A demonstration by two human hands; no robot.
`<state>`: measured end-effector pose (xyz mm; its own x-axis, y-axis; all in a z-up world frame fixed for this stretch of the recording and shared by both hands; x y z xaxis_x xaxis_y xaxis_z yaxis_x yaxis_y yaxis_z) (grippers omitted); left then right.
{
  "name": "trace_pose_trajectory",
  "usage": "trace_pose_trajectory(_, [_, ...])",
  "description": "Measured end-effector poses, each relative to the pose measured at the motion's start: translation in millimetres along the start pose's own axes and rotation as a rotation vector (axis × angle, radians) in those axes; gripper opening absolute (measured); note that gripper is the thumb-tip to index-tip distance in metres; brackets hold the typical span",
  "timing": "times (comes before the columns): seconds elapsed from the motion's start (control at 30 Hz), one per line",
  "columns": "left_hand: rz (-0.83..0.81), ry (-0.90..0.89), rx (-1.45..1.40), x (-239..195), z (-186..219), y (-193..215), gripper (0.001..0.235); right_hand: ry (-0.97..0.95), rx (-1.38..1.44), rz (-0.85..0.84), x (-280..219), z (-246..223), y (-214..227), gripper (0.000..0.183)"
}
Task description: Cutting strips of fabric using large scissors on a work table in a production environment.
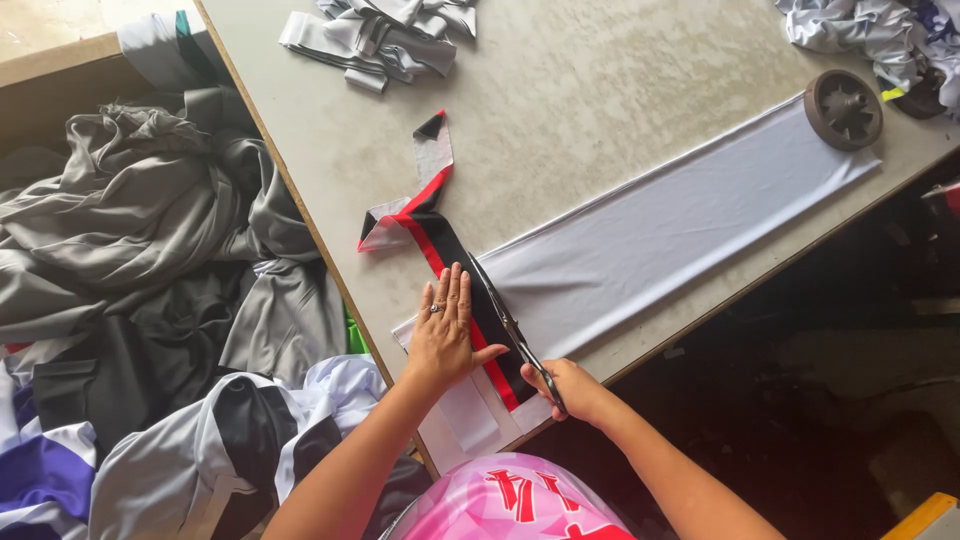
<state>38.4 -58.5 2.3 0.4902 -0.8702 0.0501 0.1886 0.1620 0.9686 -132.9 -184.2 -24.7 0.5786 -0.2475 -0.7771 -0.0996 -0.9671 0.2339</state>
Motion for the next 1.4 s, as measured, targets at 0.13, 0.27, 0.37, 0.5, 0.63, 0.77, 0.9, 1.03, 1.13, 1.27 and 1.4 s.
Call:
trace_pose_trajectory(0.13, [-0.02, 0.008, -0.004, 1.2, -1.2, -2.3, 0.133, 0.025, -0.035, 0.08, -15.6, -17.5, 1.1, 0.066])
trace_pose_trajectory(0.27, [-0.012, 0.005, -0.005, 0.7, -1.1, -2.6, 0.134, 0.029, -0.012, 0.103, -21.4, -25.3, 3.8, 0.064])
trace_pose_trajectory(0.37, [-0.012, 0.003, -0.002, 0.9, -0.9, -3.7, 0.134, 0.046, 0.021, 0.103, -20.9, -25.2, 5.3, 0.062])
trace_pose_trajectory(0.5, [0.013, -0.004, -0.023, -1.1, 1.3, 0.4, 0.134, 0.025, 0.074, 0.011, -22.5, -28.5, 1.4, 0.064])
trace_pose_trajectory(0.63, [0.069, -0.023, 0.028, -20.7, 14.1, 6.4, 0.138, 0.012, 0.09, -0.014, -23.5, -27.8, 7.5, 0.069])
trace_pose_trajectory(0.77, [0.217, 0.244, 0.126, -7.4, -25.1, -9.6, 0.112, 0.192, -0.062, 0.128, -54.6, -76.1, 25.1, 0.047])
trace_pose_trajectory(0.9, [0.391, 0.539, 0.115, 16.2, -102.5, -25.7, 0.031, 0.529, -0.06, 0.391, -35.1, -112.4, 46.4, 0.021])
trace_pose_trajectory(1.03, [0.304, 0.626, -0.549, 38.6, -71.9, -14.1, 0.015, 0.718, 0.148, 0.548, -13.6, -134.4, 36.2, 0.027])
trace_pose_trajectory(1.13, [0.441, 0.695, -1.06, 46.6, -46.2, 12.7, 0.014, 0.755, 0.298, 0.493, -6.2, -113.8, 23.3, 0.028])
trace_pose_trajectory(1.27, [0.712, 0.463, -1.454, 74.1, -37.8, 75.0, 0.046, 0.591, 0.322, 0.34, -38.6, -65.2, 9.7, 0.028])
trace_pose_trajectory(1.4, [0.554, 0.447, -1.577, 96.0, -50.6, 83.9, 0.041, 0.505, 0.129, 0.477, -69.4, 9.0, 35.6, 0.028])
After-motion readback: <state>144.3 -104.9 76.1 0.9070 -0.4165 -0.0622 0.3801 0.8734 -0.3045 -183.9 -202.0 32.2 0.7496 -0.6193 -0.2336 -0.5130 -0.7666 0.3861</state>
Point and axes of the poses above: each hand's wrist, its own x-axis towards the middle knuckle, its own y-axis out of the back of the hand, z = x × y, the point moved 7 cm from there along x, towards the middle knuckle, and after that the axes turned 4 degrees about -y, right-handed, at the moved point
